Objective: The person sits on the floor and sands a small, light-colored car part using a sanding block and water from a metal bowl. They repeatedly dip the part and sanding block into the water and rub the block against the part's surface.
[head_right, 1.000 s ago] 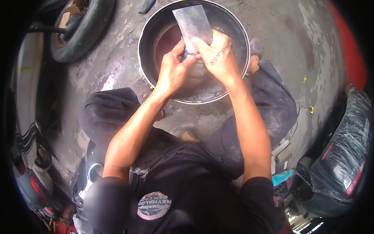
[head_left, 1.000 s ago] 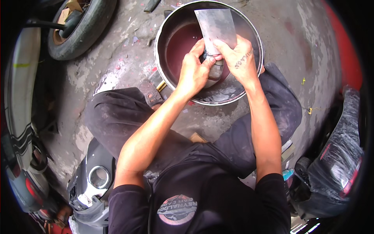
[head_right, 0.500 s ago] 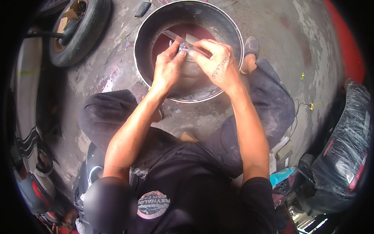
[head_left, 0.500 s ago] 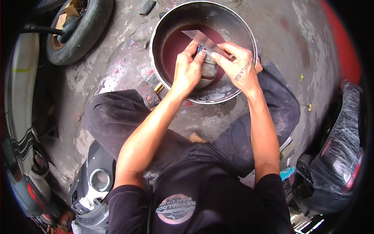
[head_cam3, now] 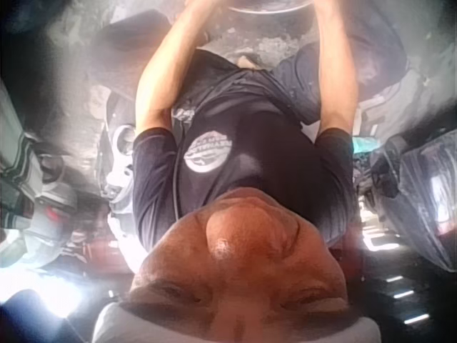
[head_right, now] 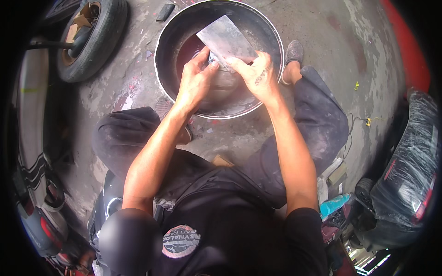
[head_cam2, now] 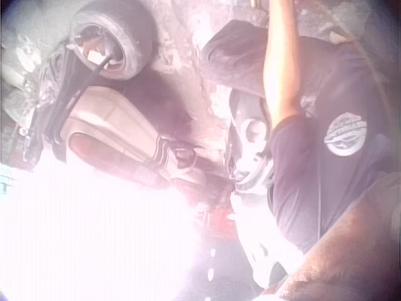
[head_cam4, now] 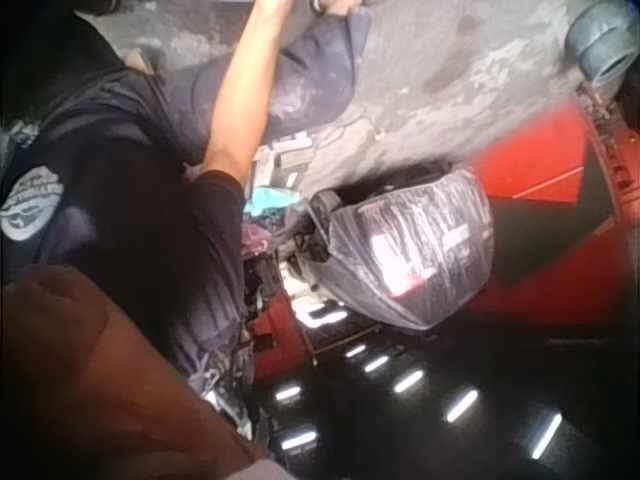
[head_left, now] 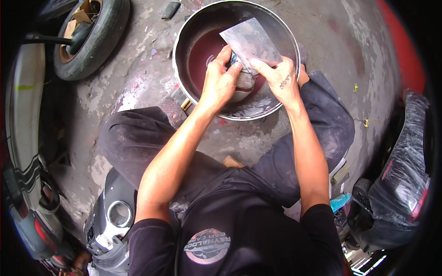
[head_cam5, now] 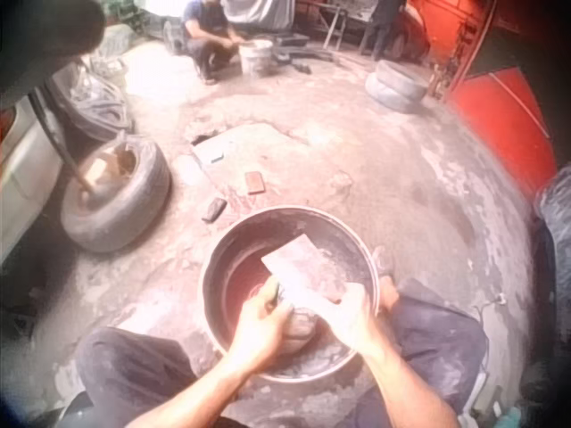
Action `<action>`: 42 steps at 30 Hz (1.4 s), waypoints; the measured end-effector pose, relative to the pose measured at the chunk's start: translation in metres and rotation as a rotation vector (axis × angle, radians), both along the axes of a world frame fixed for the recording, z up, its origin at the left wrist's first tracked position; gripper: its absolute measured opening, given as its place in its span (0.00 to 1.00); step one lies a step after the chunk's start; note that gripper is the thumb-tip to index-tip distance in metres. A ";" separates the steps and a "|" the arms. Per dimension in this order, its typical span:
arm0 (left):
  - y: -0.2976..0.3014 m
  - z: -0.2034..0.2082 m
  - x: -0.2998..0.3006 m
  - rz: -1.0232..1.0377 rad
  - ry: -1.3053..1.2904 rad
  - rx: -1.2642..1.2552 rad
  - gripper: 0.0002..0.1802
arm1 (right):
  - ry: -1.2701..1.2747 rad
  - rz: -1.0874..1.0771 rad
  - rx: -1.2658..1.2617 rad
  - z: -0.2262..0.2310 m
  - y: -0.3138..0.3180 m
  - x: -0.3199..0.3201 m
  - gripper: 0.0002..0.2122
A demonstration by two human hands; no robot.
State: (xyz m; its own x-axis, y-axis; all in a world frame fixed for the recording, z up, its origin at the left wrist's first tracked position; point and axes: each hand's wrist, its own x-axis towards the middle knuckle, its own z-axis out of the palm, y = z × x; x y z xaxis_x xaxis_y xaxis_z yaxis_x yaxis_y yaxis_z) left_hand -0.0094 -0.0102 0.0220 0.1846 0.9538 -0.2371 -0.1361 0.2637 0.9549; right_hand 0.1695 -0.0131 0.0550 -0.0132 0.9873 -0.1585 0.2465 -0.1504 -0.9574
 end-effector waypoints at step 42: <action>-0.001 -0.002 -0.005 -0.009 -0.016 -0.038 0.29 | 0.010 0.004 -0.010 -0.001 -0.005 -0.010 0.14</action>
